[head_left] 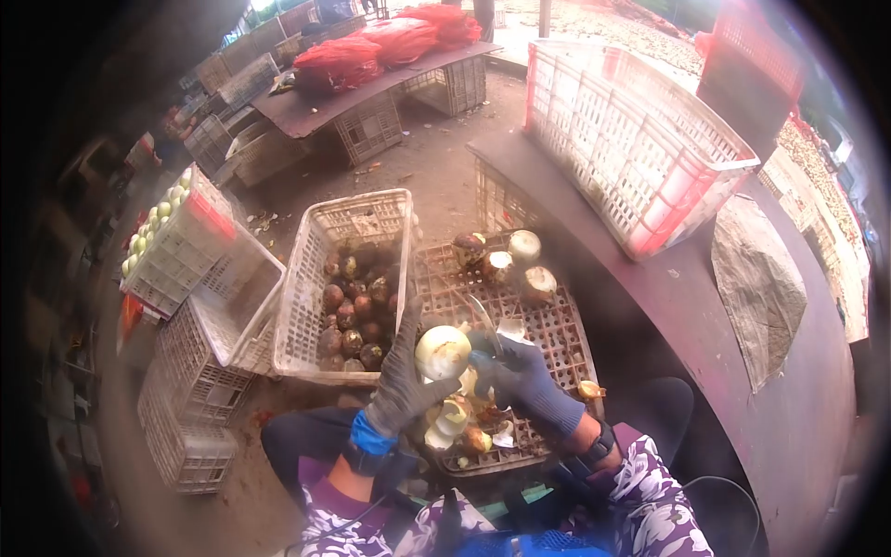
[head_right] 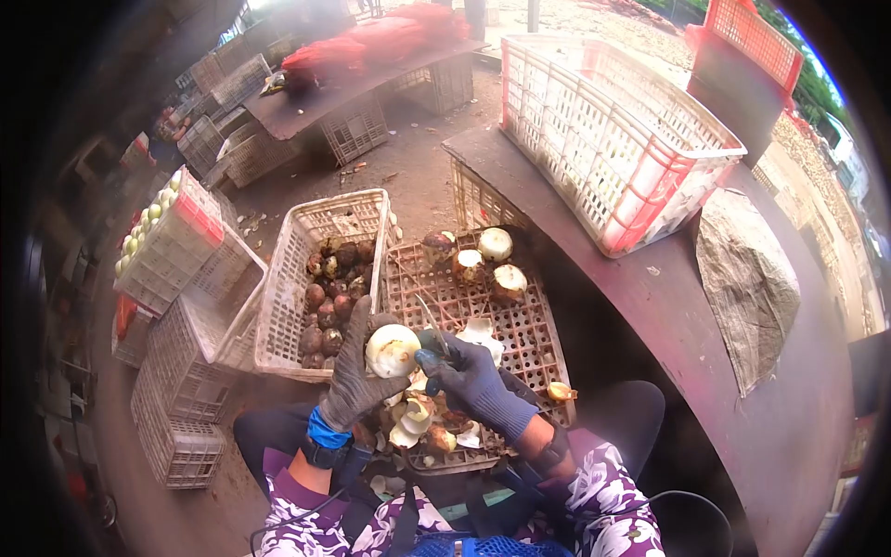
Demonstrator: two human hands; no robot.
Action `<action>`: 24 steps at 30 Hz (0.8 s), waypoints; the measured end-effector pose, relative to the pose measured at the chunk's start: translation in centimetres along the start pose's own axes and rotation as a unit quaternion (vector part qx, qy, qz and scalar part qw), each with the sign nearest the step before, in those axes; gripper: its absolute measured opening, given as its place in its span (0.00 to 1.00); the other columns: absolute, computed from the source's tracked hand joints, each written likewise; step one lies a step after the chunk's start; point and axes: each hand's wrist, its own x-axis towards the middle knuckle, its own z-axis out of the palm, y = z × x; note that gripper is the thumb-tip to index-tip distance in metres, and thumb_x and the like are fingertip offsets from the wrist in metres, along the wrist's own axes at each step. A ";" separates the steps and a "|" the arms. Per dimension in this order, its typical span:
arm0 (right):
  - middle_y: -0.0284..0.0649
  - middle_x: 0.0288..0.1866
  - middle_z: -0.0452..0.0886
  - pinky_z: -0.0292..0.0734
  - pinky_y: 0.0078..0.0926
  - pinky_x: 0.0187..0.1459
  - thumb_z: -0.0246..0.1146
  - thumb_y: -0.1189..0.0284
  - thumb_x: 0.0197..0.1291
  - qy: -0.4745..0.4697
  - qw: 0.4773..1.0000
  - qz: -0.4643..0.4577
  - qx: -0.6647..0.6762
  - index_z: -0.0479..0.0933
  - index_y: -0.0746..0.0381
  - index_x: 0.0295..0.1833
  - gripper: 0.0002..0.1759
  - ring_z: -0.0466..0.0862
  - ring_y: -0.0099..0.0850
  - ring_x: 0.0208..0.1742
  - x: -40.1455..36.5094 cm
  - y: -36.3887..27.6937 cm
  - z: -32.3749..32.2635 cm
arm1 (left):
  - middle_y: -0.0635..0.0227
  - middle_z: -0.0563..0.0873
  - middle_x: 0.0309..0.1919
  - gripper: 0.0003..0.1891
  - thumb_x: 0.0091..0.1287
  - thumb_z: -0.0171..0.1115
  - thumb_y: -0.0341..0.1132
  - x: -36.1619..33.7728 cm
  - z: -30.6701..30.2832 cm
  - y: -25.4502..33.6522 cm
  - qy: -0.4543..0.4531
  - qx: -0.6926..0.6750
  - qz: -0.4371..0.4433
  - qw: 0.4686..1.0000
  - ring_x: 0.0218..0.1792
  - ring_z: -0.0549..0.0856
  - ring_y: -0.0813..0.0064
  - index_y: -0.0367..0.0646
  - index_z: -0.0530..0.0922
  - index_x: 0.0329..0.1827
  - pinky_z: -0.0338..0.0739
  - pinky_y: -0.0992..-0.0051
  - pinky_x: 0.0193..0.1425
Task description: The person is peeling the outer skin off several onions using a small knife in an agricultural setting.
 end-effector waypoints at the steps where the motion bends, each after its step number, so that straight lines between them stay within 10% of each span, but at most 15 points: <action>1: 0.30 0.33 0.81 0.73 0.14 0.27 0.64 0.68 0.65 0.005 1.000 -0.011 0.021 0.77 0.66 0.57 0.18 0.77 0.14 0.27 -0.1 -0.3 0.2 | 0.58 0.75 0.59 0.58 0.46 0.75 0.27 -0.1 0.2 0.5 -0.006 -0.009 -0.015 1.000 0.56 0.78 0.68 0.41 0.44 0.79 0.75 0.71 0.60; 10: 0.41 0.40 0.83 0.74 0.17 0.17 0.57 0.65 0.68 0.173 0.959 -0.011 0.224 0.75 0.66 0.54 0.17 0.82 0.23 0.24 -1.2 -2.5 -5.1 | 0.59 0.78 0.54 0.38 0.55 0.67 0.36 7.9 4.7 3.7 -0.071 -0.344 -0.164 0.922 0.52 0.81 0.66 0.38 0.63 0.70 0.79 0.68 0.55; 16: 0.42 0.40 0.83 0.73 0.17 0.18 0.59 0.65 0.67 0.213 0.949 -0.039 0.231 0.75 0.66 0.54 0.17 0.81 0.22 0.24 -2.4 -3.6 -6.7 | 0.59 0.80 0.53 0.23 0.67 0.64 0.39 27.0 10.5 15.5 -0.235 -0.500 -0.061 0.831 0.56 0.79 0.59 0.36 0.72 0.59 0.72 0.59 0.65; 24: 0.44 0.39 0.84 0.74 0.16 0.19 0.59 0.65 0.67 0.268 0.900 -0.150 0.308 0.76 0.67 0.53 0.17 0.82 0.23 0.25 -3.2 -6.1 -9.3 | 0.53 0.75 0.57 0.30 0.66 0.63 0.33 30.5 10.1 10.6 -0.102 -0.285 0.067 0.951 0.58 0.78 0.63 0.35 0.62 0.69 0.76 0.63 0.61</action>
